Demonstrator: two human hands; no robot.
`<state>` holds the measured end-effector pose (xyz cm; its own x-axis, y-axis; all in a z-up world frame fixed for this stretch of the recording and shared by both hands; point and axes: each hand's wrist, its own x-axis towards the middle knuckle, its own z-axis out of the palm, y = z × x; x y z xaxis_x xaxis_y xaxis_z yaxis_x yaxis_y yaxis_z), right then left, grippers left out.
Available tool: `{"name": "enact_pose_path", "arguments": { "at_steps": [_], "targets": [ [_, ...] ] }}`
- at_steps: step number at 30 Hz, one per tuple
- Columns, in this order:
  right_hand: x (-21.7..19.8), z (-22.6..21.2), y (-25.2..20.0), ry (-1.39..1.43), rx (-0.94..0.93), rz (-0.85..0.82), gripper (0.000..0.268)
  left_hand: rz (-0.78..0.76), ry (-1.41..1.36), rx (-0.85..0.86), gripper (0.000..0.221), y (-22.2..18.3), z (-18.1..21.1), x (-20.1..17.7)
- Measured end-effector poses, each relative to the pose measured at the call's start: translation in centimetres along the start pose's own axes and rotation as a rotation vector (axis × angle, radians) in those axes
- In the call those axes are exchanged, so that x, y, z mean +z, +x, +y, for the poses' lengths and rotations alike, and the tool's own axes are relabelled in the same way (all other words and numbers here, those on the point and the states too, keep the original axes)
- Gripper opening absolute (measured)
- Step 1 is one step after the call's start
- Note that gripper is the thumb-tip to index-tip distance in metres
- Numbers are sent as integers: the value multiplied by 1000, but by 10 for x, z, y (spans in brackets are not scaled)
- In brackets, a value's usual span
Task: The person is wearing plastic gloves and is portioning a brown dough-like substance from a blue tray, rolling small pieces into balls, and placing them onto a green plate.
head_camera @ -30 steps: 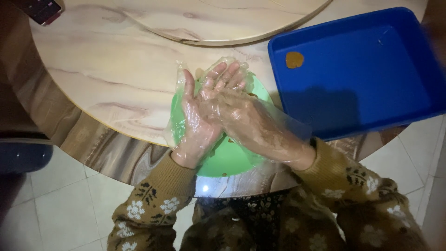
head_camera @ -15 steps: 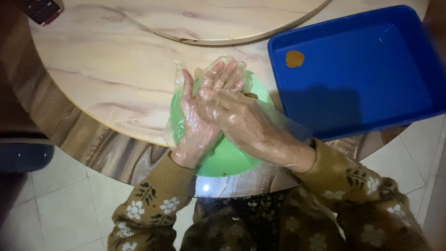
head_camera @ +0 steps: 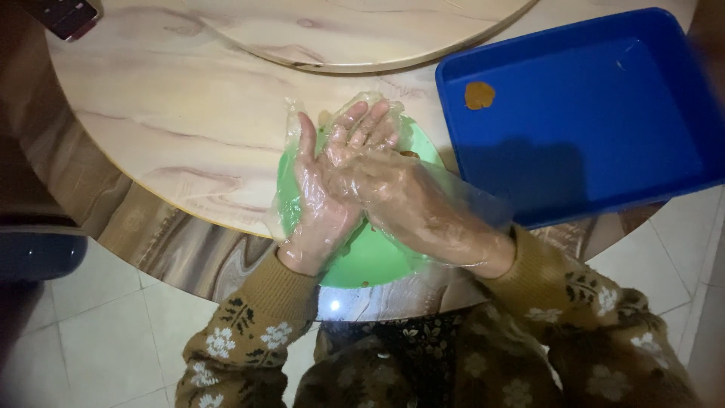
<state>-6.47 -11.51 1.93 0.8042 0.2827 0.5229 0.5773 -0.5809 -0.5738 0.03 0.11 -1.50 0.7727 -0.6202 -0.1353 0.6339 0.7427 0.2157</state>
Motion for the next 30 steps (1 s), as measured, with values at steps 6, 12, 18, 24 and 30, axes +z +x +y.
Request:
{"name": "enact_pose_path", "arguments": {
  "at_steps": [6, 12, 18, 24, 30],
  "targets": [
    [-3, -4, 3, -56, -38, 5, 10, -5, -38, -4, 75, 3, -1, -7],
    [-7, -8, 5, -114, -75, 14, 9, -12, -11, -3, 75, 0, 0, -2],
    [-7, -15, 11, -171, -107, 22, 9, -1, -69, -6, 72, -3, -1, 2],
    [-21, -24, 21, -276, -192, 56, 9, 14, -16, 22, 85, -1, 0, 6],
    [-20, -8, 0, -19, -74, -11, 33, 5, -62, -61, 81, -16, 4, 33]
  ]
}}
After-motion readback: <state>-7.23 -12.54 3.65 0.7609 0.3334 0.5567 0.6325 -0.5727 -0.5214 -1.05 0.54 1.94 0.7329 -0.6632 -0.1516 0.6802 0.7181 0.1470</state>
